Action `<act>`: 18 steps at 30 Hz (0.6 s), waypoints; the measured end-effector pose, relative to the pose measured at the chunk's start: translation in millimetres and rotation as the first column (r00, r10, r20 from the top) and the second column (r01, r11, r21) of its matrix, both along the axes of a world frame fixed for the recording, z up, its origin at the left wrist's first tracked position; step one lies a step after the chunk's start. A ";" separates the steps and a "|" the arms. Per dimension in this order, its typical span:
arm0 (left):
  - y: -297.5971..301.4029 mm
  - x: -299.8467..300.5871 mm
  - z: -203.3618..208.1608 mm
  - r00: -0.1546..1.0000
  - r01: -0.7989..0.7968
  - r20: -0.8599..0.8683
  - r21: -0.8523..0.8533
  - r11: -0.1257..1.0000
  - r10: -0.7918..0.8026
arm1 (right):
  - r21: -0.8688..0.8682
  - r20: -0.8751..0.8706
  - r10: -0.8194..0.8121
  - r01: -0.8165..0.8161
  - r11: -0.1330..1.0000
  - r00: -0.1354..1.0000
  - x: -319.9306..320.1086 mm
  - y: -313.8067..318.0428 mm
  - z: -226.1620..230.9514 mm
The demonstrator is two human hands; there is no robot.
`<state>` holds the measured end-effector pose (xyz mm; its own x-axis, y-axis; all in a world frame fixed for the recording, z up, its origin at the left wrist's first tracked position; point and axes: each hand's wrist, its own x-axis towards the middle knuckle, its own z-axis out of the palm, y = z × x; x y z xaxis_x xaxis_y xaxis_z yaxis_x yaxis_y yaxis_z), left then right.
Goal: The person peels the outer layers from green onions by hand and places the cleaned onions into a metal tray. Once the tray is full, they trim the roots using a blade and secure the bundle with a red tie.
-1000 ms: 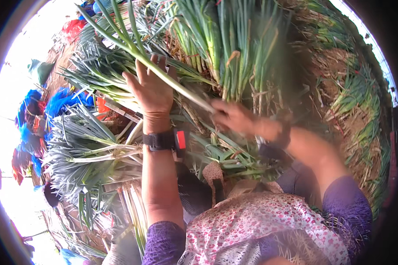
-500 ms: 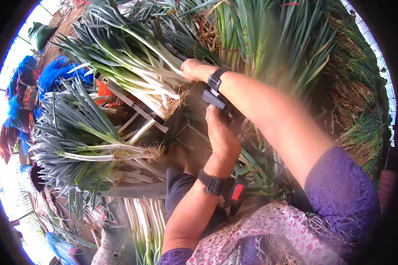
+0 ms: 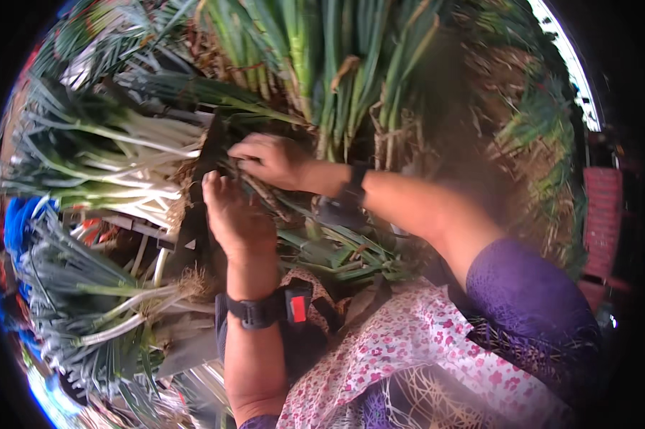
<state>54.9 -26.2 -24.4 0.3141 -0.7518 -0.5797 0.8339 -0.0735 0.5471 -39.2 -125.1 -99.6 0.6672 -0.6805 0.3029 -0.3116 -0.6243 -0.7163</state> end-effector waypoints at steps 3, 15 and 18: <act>-12.3 -18.0 1.8 0.999 -0.020 0.039 0.025 0.999 0.019 | 0.370 -0.332 -0.256 0.375 0.850 0.908 -125.5 3.5 -64.8; -10.3 -74.9 -15.0 0.991 0.122 0.048 -0.006 0.992 -0.122 | 0.706 -0.432 -0.678 0.690 0.156 0.595 -288.0 -121.3 -210.2; -4.0 -78.1 -24.0 0.992 0.124 0.029 0.043 0.991 -0.126 | 0.736 -0.419 -0.655 0.658 0.159 0.628 -265.6 -126.8 -198.0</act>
<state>-23.2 -30.1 -48.4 0.2378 -0.7623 -0.6019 0.7990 -0.1989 0.5675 -304.8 -251.9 -297.6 -0.1546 -0.7693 -0.6199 -0.3087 0.6336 -0.7094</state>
